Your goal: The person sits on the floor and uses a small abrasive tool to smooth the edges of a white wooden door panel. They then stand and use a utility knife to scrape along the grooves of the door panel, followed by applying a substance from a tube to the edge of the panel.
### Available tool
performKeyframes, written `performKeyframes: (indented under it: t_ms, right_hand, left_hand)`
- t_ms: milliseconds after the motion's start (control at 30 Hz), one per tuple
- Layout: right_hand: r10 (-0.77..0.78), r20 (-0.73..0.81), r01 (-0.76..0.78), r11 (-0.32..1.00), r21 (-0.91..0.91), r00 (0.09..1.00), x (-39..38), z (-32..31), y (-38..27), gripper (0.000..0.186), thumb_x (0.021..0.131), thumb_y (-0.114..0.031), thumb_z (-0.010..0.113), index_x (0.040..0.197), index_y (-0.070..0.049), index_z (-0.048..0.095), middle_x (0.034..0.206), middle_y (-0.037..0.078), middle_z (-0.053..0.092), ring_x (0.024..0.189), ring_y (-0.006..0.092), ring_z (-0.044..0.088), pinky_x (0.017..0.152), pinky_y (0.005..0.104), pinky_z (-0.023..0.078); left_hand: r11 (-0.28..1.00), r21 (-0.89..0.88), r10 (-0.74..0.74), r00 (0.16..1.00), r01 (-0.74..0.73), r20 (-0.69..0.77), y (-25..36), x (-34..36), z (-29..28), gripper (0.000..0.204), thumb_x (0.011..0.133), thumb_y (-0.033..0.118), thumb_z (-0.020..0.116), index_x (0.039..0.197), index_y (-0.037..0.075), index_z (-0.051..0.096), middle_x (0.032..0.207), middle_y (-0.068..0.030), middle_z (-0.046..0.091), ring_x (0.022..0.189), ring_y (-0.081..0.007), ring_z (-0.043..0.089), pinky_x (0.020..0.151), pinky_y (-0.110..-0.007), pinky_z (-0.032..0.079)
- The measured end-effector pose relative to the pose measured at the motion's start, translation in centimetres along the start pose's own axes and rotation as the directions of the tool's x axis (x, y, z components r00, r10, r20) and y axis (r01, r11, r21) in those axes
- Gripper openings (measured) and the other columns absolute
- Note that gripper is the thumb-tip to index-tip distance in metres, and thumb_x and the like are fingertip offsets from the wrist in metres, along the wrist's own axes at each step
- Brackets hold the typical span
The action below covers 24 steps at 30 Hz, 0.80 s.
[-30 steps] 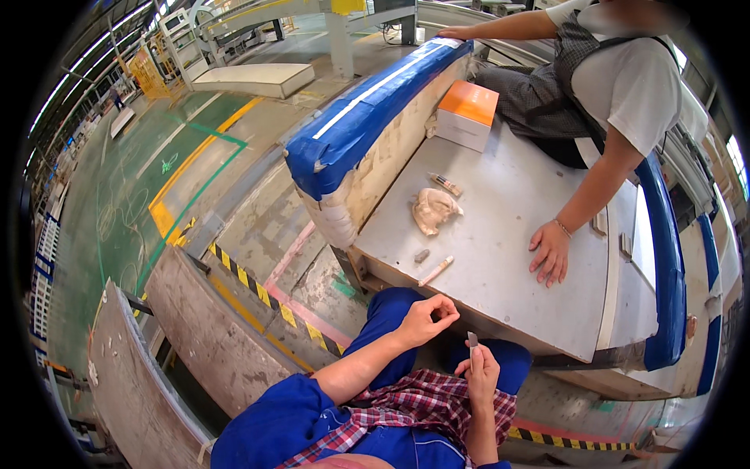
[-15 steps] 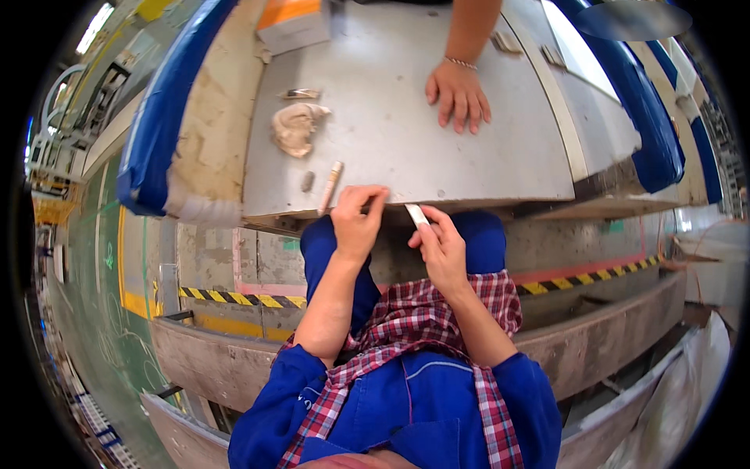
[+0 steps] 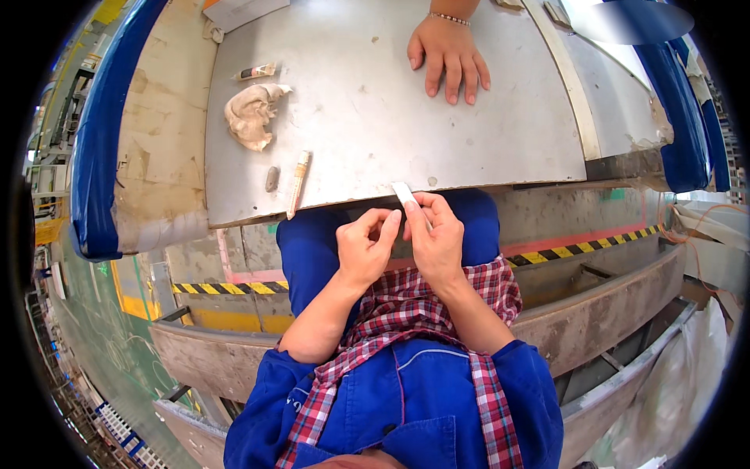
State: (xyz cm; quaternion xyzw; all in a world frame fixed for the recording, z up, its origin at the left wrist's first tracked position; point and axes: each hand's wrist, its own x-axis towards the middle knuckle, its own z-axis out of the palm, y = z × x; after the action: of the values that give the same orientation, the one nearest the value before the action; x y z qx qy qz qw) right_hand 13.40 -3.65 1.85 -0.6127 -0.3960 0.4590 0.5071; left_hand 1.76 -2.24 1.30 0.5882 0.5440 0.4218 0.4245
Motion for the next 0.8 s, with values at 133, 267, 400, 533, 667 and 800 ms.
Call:
performKeyframes:
  t_ms: [133, 267, 400, 533, 667, 800]
  right_hand:
    - [0.043, 0.013, -0.042, 0.997, -0.065, 0.999, 0.1, -0.1, -0.9, 0.016, 0.096, -0.013, 0.054, 0.093, 0.002, 0.06, 0.063, -0.002, 0.056, 0.054, 0.0016, 0.047, 0.048, 0.0183, 0.037]
    - [0.037, 0.042, -0.031, 0.991, -0.129, 0.998, 0.1, 0.1, -1.4, 0.017, 0.096, -0.013, 0.053, 0.092, 0.002, 0.06, 0.058, 0.0, 0.054, 0.052, 0.0031, 0.049, 0.047, 0.0198, 0.039]
    - [0.064, 0.053, -0.062, 0.997, -0.051, 0.997, 0.0, 0.2, -1.5, 0.016, 0.097, -0.011, 0.051, 0.092, 0.002, 0.058, 0.061, -0.002, 0.051, 0.052, 0.0035, 0.045, 0.048, 0.0189, 0.036]
    - [0.051, 0.051, -0.05, 0.999, -0.022, 0.997, 0.0, 0.2, -0.8, 0.016, 0.098, -0.011, 0.05, 0.092, 0.002, 0.057, 0.061, -0.002, 0.05, 0.052, 0.0039, 0.045, 0.048, 0.0193, 0.037]
    - [0.055, 0.054, -0.051, 0.997, -0.063, 0.997, 0.1, 0.4, -1.0, 0.016, 0.097, -0.012, 0.051, 0.091, 0.002, 0.058, 0.06, -0.001, 0.052, 0.052, 0.0039, 0.047, 0.048, 0.0199, 0.038]
    - [0.034, 0.059, -0.03, 0.997, -0.074, 0.998, 0.1, 0.5, -1.2, 0.016, 0.096, -0.012, 0.053, 0.089, 0.002, 0.06, 0.058, 0.0, 0.056, 0.052, 0.004, 0.051, 0.047, 0.0211, 0.04]
  left_hand:
    - [0.925, -0.282, -0.186, 0.949, 0.257, 0.254, 0.5, 1.1, 0.2, 0.034, 0.096, 0.028, 0.052, 0.085, -0.001, 0.065, 0.059, -0.0064, 0.061, 0.054, -0.0089, 0.056, 0.051, -0.025, 0.043]
    - [0.774, -0.471, -0.248, 0.888, 0.422, 0.387, -0.9, 1.1, 1.1, 0.046, 0.101, 0.034, 0.04, 0.078, 0.0, 0.062, 0.058, -0.0021, 0.055, 0.053, -0.0071, 0.05, 0.05, -0.023, 0.04]
    - [0.748, -0.506, -0.245, 0.888, 0.428, 0.389, -0.7, 1.4, 1.4, 0.048, 0.102, 0.035, 0.037, 0.078, 0.001, 0.06, 0.056, -0.0009, 0.052, 0.051, -0.0063, 0.048, 0.047, -0.022, 0.039]
    - [0.764, -0.487, -0.246, 0.889, 0.423, 0.387, -0.6, 1.4, 1.4, 0.046, 0.102, 0.034, 0.037, 0.079, 0.002, 0.059, 0.059, -0.0002, 0.053, 0.053, -0.0058, 0.047, 0.049, -0.022, 0.038]
    - [0.772, -0.47, -0.26, 0.888, 0.427, 0.38, -0.3, 1.5, 0.9, 0.045, 0.102, 0.033, 0.039, 0.078, 0.001, 0.06, 0.061, 0.0001, 0.053, 0.054, -0.0053, 0.048, 0.05, -0.022, 0.038]
    - [0.795, -0.431, -0.275, 0.887, 0.427, 0.37, -0.3, 1.5, 0.5, 0.046, 0.102, 0.033, 0.039, 0.077, 0.001, 0.06, 0.06, 0.0004, 0.054, 0.053, -0.0051, 0.047, 0.049, -0.022, 0.037]
